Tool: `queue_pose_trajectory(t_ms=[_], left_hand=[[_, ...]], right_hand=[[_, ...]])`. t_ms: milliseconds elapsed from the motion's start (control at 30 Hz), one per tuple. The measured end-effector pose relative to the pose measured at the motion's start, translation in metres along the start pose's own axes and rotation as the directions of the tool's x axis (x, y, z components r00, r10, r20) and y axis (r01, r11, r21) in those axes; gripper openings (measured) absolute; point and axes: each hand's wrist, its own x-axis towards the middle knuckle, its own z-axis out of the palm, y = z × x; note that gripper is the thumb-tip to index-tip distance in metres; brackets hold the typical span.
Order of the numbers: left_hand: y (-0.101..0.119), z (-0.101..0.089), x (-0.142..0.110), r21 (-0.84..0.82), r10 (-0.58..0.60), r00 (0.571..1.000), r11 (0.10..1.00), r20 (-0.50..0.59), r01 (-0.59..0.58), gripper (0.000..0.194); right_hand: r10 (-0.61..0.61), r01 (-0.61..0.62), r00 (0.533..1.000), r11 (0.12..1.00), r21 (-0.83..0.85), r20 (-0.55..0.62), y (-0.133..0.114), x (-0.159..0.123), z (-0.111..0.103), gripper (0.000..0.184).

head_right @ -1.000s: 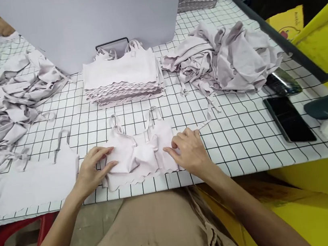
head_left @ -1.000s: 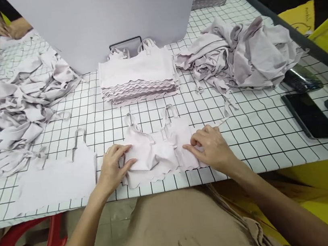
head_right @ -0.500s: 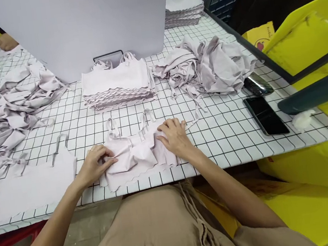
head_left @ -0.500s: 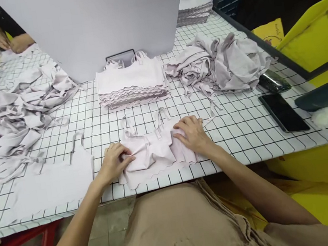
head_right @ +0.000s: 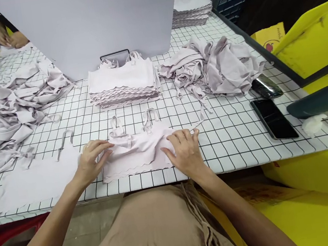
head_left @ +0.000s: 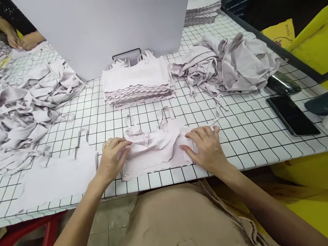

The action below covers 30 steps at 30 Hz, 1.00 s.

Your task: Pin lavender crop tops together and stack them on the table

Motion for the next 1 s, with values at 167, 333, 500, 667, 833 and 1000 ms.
queue_pose_trajectory(t_ms=[167,333,500,667,833,1000], left_hand=[[-0.013,0.011,0.003,-0.037,-0.039,0.994,0.998,0.105,0.043,0.012],[-0.011,0.009,-0.002,-0.125,-0.198,0.975,0.975,-0.102,0.185,0.01],[0.01,0.011,-0.033,-0.045,-0.035,0.988,0.999,-0.15,0.029,0.011],[0.017,0.017,-0.051,-0.038,0.053,0.998,0.998,-0.038,-0.054,0.007],[0.029,0.015,-0.053,0.068,0.063,0.998,0.996,-0.023,-0.061,0.014],[0.03,0.017,-0.062,0.156,0.158,0.984,0.973,0.079,-0.169,0.047]], right_hand=[[-0.117,0.112,0.987,0.993,0.047,0.111,0.002,-0.02,-0.005,0.026],[-0.115,0.115,0.993,0.986,0.121,-0.01,0.007,-0.027,-0.006,0.015],[-0.103,0.104,0.995,0.992,0.078,-0.017,0.007,-0.033,-0.008,0.009],[-0.089,0.089,0.996,0.996,0.011,-0.009,0.019,-0.032,-0.016,0.015],[-0.124,0.121,0.99,0.992,0.044,0.071,0.011,-0.03,-0.019,0.033],[-0.258,0.248,0.926,0.966,0.069,0.276,0.005,-0.04,-0.008,0.067]])
